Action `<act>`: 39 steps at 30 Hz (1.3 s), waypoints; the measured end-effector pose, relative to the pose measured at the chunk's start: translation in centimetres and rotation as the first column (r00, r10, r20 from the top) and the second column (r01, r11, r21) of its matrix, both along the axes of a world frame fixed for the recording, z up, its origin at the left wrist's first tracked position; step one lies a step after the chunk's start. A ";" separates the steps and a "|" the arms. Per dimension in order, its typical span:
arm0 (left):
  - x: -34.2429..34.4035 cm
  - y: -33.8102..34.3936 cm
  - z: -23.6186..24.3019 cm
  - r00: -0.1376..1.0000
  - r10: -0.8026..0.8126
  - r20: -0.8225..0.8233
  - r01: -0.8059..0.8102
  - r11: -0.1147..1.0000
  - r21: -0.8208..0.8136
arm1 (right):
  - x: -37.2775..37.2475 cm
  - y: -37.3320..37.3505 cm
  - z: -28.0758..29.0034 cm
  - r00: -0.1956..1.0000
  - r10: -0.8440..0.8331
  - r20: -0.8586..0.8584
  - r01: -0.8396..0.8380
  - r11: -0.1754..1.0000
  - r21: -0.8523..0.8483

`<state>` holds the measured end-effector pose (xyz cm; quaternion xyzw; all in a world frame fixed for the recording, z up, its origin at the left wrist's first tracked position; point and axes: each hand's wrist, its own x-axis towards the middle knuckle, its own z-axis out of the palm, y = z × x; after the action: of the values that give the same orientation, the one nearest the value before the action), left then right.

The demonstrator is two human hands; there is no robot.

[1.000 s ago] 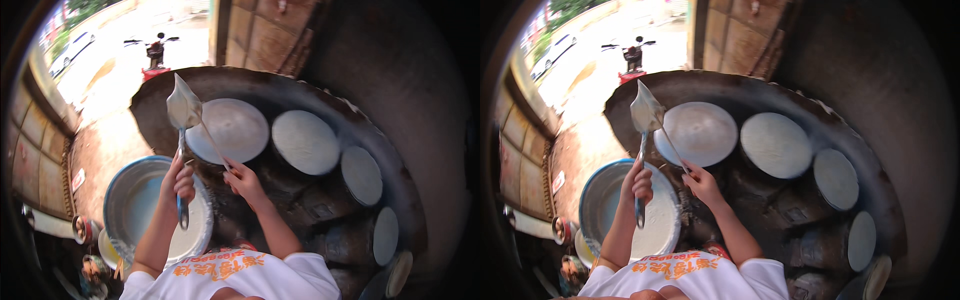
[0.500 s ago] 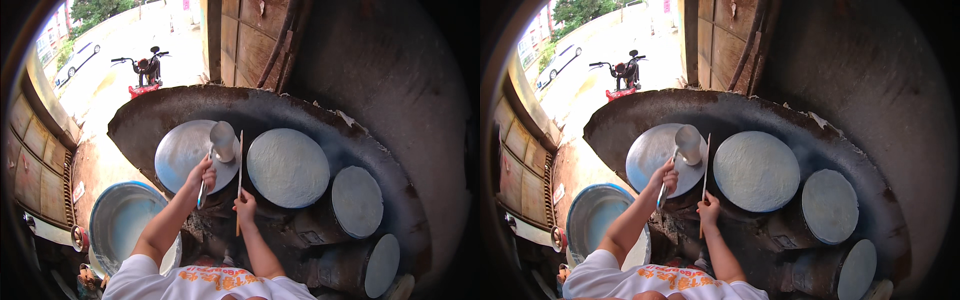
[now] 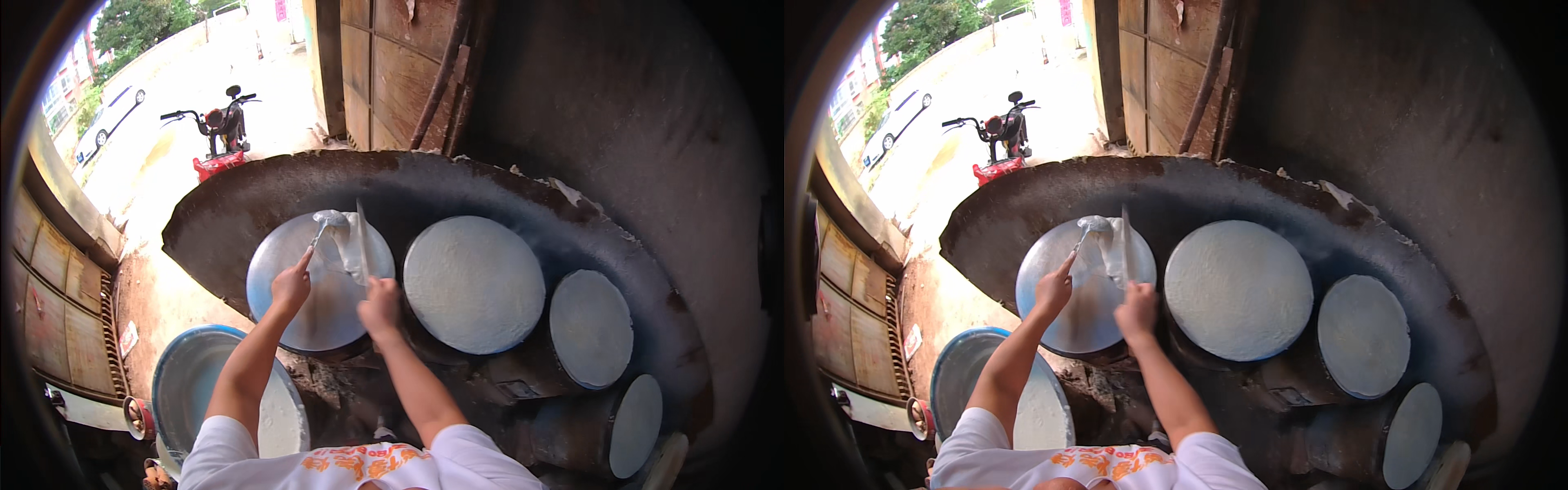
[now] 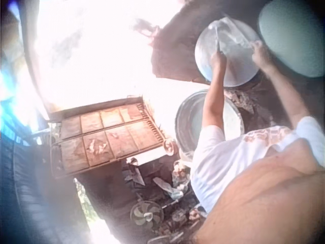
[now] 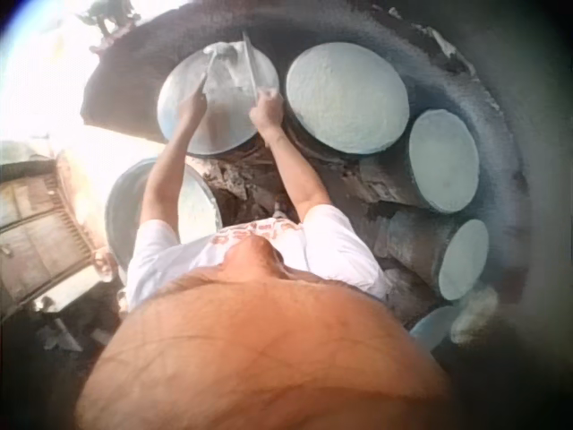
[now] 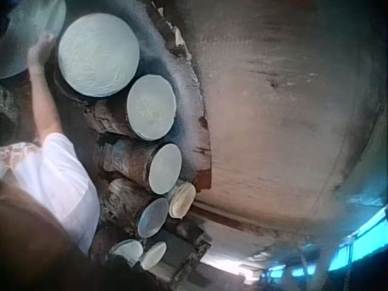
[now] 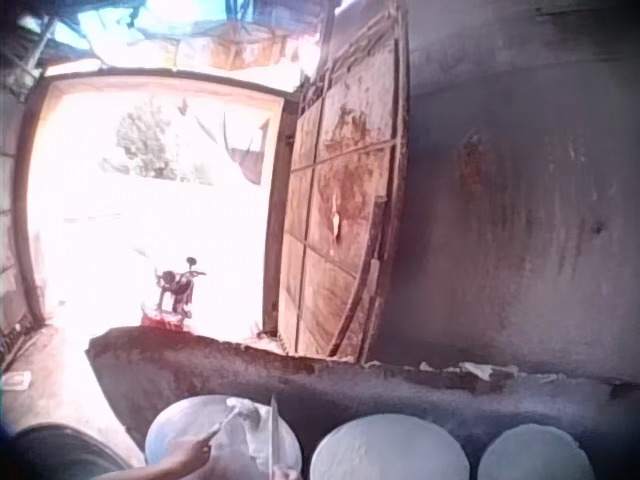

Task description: The person spreads white batter onto a series of hot circular plates using a ladle and a stick. They then peel the thin wrappers off the plates and stack them.

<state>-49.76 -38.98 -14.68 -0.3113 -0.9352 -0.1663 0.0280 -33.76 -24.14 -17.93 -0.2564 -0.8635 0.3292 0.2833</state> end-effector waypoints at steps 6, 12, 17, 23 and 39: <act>0.0 -4.4 -0.3 0.983 0.014 0.182 -0.020 0.999 0.032 | 4.8 -4.8 -1.3 0.999 0.038 0.004 -0.039 0.997 0.060; 0.2 -7.7 3.3 0.485 -0.140 0.863 -0.562 0.706 0.431 | 1.8 -0.8 0.1 0.998 -0.067 0.011 0.065 0.986 0.156; -0.8 -11.7 2.5 -0.220 -0.820 0.529 -0.915 0.361 0.180 | -4.1 -4.8 0.5 0.989 -0.003 0.145 -0.008 0.997 0.076; 4.3 -15.1 6.0 -0.158 -0.985 0.061 -0.979 0.165 0.120 | -0.3 -0.6 1.8 0.997 0.046 -0.067 -0.037 0.991 0.126; 11.2 -9.1 9.3 0.227 -0.929 0.293 -0.945 -0.137 0.298 | -3.3 6.0 -0.5 0.945 0.324 0.048 -0.325 0.912 0.252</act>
<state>-38.54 -48.10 -5.37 0.0755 -0.0975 -0.9332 -0.3374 -37.11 -18.16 -18.44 -0.0717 -0.9301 0.2564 0.2531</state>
